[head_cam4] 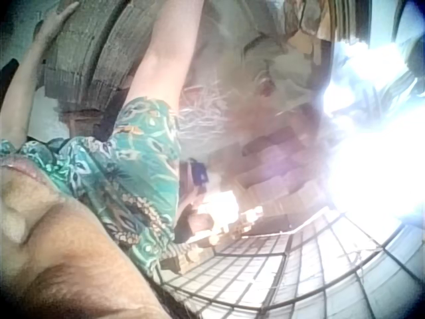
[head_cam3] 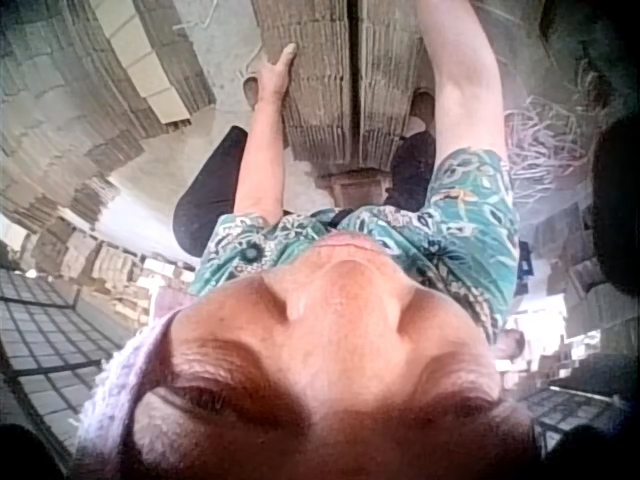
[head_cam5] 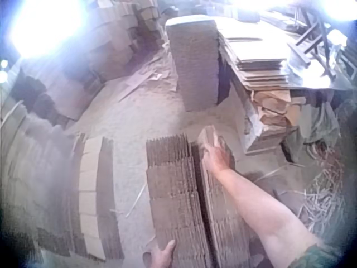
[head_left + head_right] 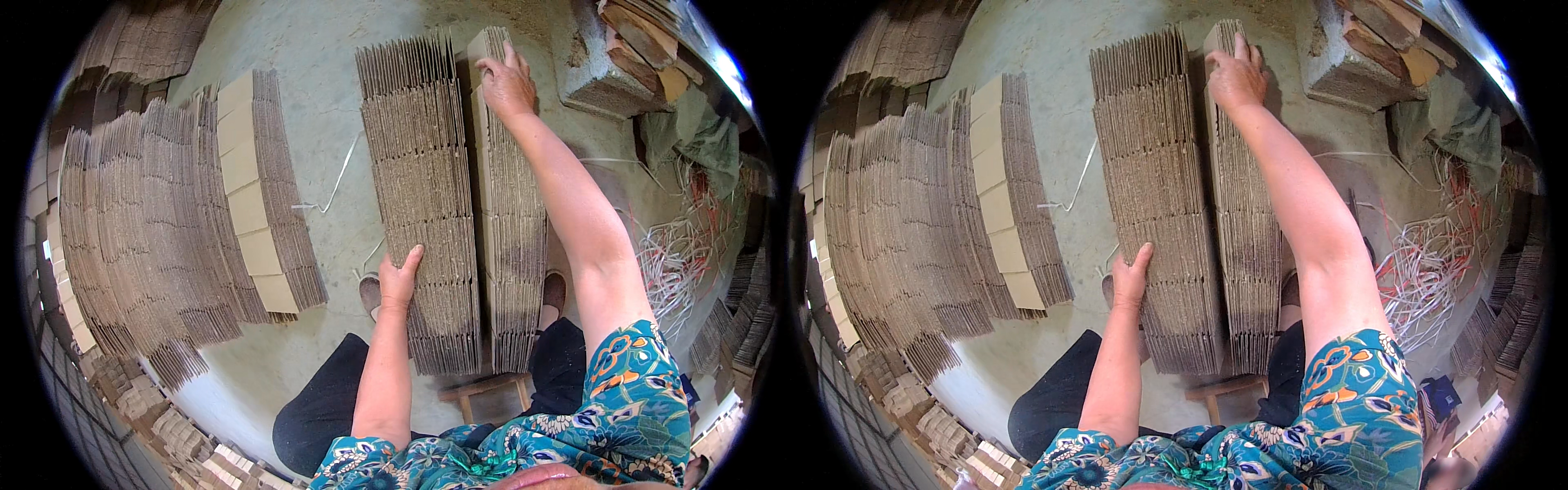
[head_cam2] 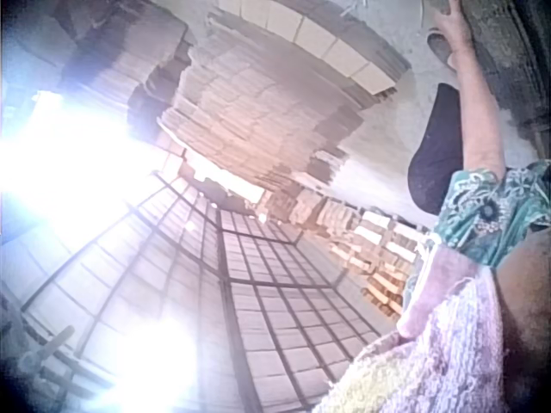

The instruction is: The person gathers stacks of flat cardboard pieces, aligns them, and secures them into bundles using white plastic straps. The person uses scissors to cut the straps after tying them around the stacks.

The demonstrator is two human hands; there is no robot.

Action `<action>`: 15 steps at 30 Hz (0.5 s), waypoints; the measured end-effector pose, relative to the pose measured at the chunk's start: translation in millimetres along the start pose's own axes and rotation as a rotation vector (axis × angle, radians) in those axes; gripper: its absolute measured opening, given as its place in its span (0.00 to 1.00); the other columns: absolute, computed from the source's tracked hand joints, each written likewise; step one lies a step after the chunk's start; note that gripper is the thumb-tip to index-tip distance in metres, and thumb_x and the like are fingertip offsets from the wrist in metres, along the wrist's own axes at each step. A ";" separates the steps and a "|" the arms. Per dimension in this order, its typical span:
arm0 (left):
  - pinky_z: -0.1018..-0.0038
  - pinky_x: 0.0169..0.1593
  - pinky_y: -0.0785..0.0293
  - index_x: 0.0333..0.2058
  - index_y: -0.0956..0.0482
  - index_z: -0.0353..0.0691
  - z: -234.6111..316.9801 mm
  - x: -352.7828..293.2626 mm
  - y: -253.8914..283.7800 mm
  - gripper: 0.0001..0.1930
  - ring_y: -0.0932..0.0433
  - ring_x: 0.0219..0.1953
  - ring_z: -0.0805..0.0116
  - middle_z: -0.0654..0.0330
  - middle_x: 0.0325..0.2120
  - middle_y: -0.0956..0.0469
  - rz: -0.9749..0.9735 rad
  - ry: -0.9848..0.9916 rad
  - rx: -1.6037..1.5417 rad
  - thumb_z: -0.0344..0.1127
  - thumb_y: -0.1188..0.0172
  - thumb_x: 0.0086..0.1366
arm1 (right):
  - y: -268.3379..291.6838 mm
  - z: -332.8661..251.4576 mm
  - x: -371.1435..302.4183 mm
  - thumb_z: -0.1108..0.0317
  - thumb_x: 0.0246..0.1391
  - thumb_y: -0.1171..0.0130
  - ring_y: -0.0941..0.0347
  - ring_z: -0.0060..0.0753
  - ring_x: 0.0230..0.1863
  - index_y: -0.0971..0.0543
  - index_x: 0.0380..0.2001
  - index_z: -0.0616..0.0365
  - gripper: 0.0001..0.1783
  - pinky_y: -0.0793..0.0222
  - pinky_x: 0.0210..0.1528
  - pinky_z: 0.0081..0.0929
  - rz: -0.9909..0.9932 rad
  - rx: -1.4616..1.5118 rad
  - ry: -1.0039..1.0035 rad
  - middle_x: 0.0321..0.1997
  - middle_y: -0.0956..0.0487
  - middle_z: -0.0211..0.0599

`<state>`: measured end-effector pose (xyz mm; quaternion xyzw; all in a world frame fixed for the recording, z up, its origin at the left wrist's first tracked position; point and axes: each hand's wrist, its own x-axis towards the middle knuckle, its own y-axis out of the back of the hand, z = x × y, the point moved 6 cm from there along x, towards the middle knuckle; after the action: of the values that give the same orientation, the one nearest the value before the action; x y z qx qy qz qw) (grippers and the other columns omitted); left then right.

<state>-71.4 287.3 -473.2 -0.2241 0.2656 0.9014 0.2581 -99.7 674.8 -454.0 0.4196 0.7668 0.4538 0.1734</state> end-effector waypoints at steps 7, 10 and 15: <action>0.71 0.46 0.30 0.42 0.26 0.28 -1.5 0.8 1.5 0.26 0.22 0.38 0.63 0.51 0.37 0.21 0.032 -0.014 -0.033 0.46 0.36 0.54 | 8.3 -27.3 -8.4 0.36 0.43 0.42 0.57 0.51 0.67 0.22 0.31 0.53 0.29 0.53 0.60 0.59 -0.017 -0.119 -0.054 0.67 0.45 0.39; 0.71 0.46 0.30 0.42 0.26 0.28 -1.2 1.2 0.6 0.26 0.22 0.39 0.62 0.50 0.38 0.21 0.031 -0.019 -0.035 0.46 0.36 0.54 | 8.3 -27.9 -7.7 0.36 0.39 0.39 0.58 0.52 0.68 0.23 0.31 0.53 0.30 0.54 0.60 0.60 -0.016 -0.124 -0.084 0.67 0.46 0.39; 0.70 0.47 0.30 0.43 0.27 0.27 -0.1 1.0 1.8 0.27 0.22 0.40 0.61 0.48 0.38 0.21 0.023 -0.015 -0.010 0.47 0.36 0.54 | 5.3 -26.7 -5.2 0.44 0.41 0.37 0.58 0.53 0.68 0.24 0.34 0.52 0.25 0.56 0.61 0.62 -0.055 -0.088 -0.120 0.68 0.47 0.39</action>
<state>-73.2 286.2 -473.2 -0.2155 0.2614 0.9074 0.2488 -111.4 657.2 -436.0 0.4169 0.7454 0.4562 0.2498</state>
